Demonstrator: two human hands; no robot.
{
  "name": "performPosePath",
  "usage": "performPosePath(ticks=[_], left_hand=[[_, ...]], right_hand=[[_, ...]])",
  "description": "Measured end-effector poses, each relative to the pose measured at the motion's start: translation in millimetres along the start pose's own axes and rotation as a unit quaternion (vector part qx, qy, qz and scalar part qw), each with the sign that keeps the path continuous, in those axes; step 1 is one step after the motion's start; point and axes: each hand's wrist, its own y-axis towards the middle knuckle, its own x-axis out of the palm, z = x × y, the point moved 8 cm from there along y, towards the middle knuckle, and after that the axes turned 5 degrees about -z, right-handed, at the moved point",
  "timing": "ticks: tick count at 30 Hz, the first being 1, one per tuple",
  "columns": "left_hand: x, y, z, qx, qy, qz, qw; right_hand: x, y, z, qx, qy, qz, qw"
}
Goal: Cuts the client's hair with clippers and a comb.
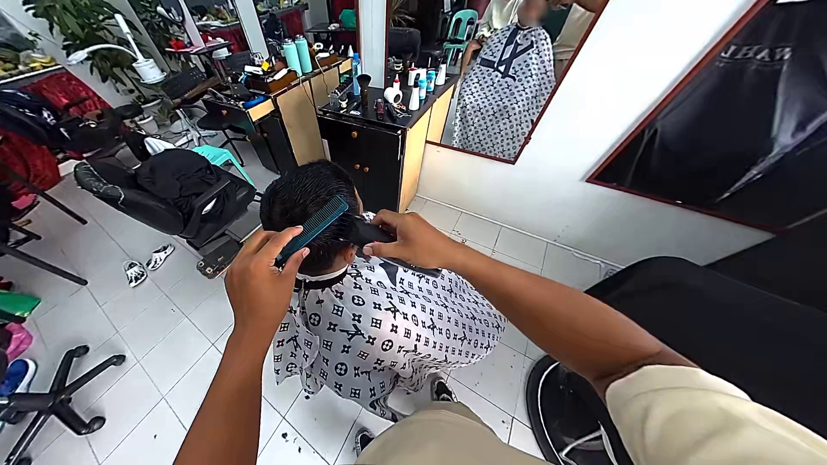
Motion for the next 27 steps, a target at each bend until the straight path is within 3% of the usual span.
performPosePath(ticks=[4,8,13,17,23,27], left_hand=[[-3,-1,-7,0.017,-0.015,-0.004,1.0],[2,0,-12,0.022,-0.029,-0.017,0.999],[-2,-2,-11,0.028,-0.017,-0.013,0.999],[3,-3,-10,0.001,-0.015,-0.015,1.0],[0,-2,-11,0.016,-0.015,-0.009,1.0],[6,2,-27,0.039,-0.052,-0.029,0.997]], right_hand=[[-2,-6,5,0.069,-0.067,0.021,0.995],[9,-7,-23,-0.002,-0.043,0.04,0.998],[6,-14,-2,0.116,-0.113,0.028,0.986],[15,-7,-22,0.037,-0.072,0.027,0.996],[14,-12,-12,0.105,-0.117,0.03,0.987],[46,-14,-35,0.045,-0.067,0.052,0.995]])
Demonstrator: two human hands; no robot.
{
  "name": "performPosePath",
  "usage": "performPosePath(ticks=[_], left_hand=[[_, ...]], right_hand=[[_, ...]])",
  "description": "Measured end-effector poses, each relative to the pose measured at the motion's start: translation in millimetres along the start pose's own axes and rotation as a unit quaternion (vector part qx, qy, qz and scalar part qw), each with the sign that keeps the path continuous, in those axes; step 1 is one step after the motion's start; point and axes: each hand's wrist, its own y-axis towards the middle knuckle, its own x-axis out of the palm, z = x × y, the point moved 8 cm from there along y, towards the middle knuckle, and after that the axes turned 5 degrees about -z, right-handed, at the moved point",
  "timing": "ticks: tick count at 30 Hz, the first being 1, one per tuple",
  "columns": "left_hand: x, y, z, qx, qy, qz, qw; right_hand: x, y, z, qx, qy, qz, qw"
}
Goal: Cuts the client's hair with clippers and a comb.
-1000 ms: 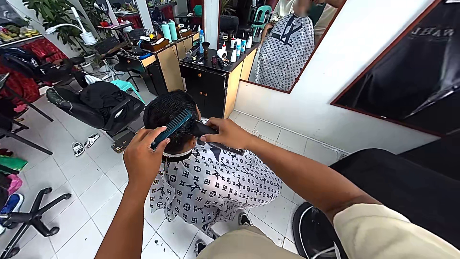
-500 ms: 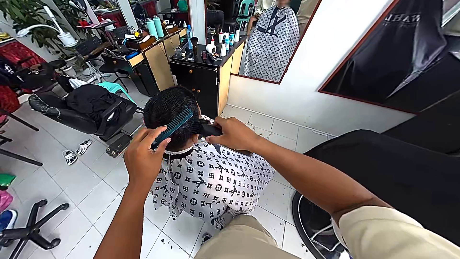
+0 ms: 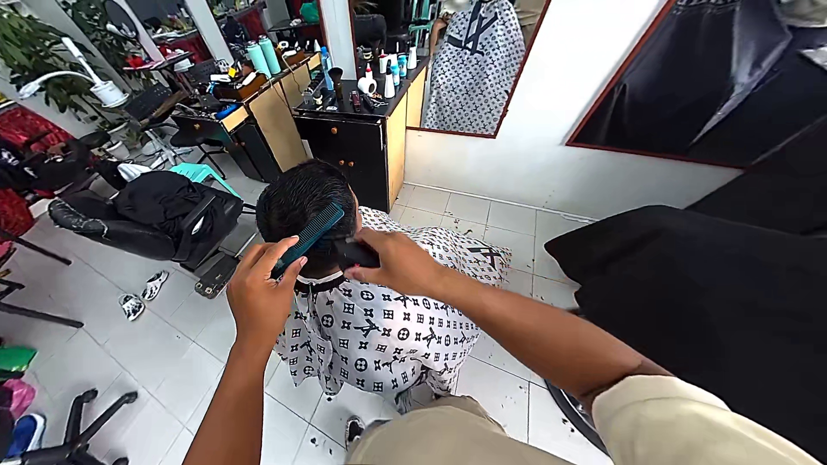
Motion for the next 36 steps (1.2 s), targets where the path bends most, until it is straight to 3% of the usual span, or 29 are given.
performPosePath(ticks=[4,7,10,14,18,22,27,31,36], left_hand=[[-14,4,-15,0.04,-0.062,0.01,0.997],[-20,8,-26,0.056,-0.096,0.0,0.994],[-20,13,-31,0.069,-0.101,-0.009,0.992],[-18,17,-29,0.079,-0.103,-0.025,0.991],[-10,20,-29,0.078,-0.106,-0.034,0.991],[-9,19,-26,0.077,-0.091,-0.037,0.992],[-7,22,-24,0.066,-0.079,-0.039,0.994],[-10,21,-22,0.069,-0.064,-0.041,0.995],[-10,21,-22,0.068,-0.058,-0.044,0.995]], right_hand=[[67,-23,37,0.102,0.139,-0.076,0.982],[87,-24,42,0.136,0.245,-0.024,0.96],[83,-13,30,0.138,0.325,0.039,0.935],[80,-10,27,0.153,0.368,0.051,0.916],[65,-7,12,0.115,0.445,0.093,0.883],[71,-14,23,0.158,0.41,0.053,0.897],[56,-10,9,0.122,0.499,0.096,0.853],[60,-14,17,0.161,0.46,0.042,0.872],[45,-9,9,0.123,0.519,0.073,0.843]])
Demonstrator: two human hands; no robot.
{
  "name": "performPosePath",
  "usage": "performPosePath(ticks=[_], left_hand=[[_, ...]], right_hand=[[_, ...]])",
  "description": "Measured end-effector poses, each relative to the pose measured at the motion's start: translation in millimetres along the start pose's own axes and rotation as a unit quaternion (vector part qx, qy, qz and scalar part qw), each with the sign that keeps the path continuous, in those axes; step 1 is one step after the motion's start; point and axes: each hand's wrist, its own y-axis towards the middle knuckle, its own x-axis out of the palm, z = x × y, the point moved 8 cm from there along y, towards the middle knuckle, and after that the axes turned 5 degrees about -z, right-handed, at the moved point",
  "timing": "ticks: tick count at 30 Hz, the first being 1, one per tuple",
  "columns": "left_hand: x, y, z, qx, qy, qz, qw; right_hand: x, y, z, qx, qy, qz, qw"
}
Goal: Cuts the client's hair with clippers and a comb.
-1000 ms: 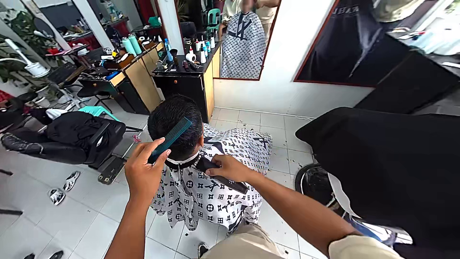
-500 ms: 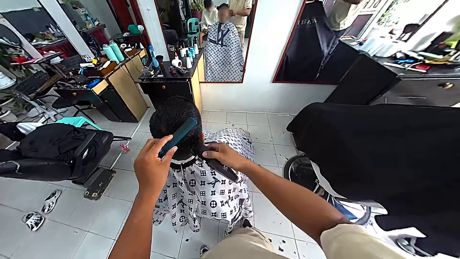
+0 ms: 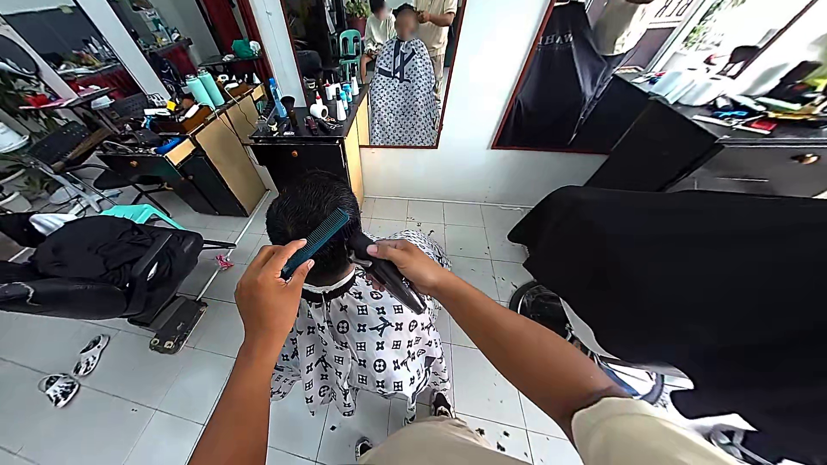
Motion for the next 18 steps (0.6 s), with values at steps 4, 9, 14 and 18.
performPosePath(ticks=[4,9,14,18], left_hand=[[-2,-2,0,-0.007,0.003,-0.004,1.0],[1,0,-2,-0.008,0.003,-0.003,1.0],[-8,-3,-10,0.004,-0.044,0.005,0.999],[-12,-7,-12,0.018,-0.075,0.018,0.997]], right_hand=[[-5,-3,9,0.057,-0.068,-0.005,0.996],[-1,1,-3,-0.017,-0.028,0.005,0.999],[0,-3,49,0.056,-0.286,-0.003,0.957],[2,0,41,0.021,-0.276,0.05,0.96]])
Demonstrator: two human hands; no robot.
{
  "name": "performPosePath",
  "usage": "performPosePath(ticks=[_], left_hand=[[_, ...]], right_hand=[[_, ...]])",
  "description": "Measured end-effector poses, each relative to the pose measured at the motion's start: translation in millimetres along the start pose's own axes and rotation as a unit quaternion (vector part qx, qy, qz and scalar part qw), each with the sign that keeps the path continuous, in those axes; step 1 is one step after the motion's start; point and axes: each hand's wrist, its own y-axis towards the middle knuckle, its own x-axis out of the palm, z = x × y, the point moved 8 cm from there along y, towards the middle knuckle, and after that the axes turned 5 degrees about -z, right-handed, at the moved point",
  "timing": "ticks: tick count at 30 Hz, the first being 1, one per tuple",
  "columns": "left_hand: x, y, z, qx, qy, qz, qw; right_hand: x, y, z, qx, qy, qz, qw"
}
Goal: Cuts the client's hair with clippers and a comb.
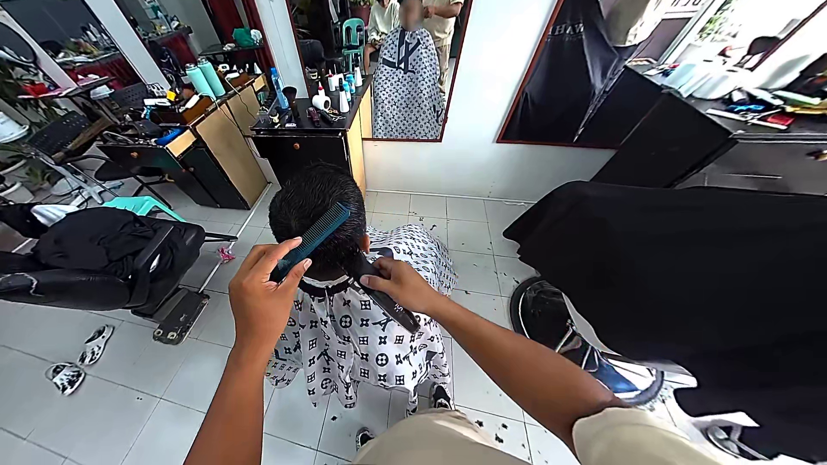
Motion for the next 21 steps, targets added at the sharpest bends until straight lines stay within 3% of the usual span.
performPosePath(ticks=[4,9,13,17,21], left_hand=[[-6,-3,-3,0.006,-0.01,0.008,1.0],[-9,-11,-9,0.006,-0.026,0.016,1.0],[-15,-15,-15,0.001,-0.031,0.021,0.999],[-12,-16,-19,-0.004,-0.033,0.022,0.999],[-16,-18,-20,0.002,-0.036,0.025,0.999]], right_hand=[[-1,5,5,0.017,-0.018,-0.004,1.0],[-1,2,-18,-0.043,0.064,0.02,0.997],[-2,4,-2,0.023,0.011,-0.004,1.0],[-5,1,-28,-0.025,0.119,0.006,0.993],[-7,4,-14,0.015,0.02,-0.007,1.0]])
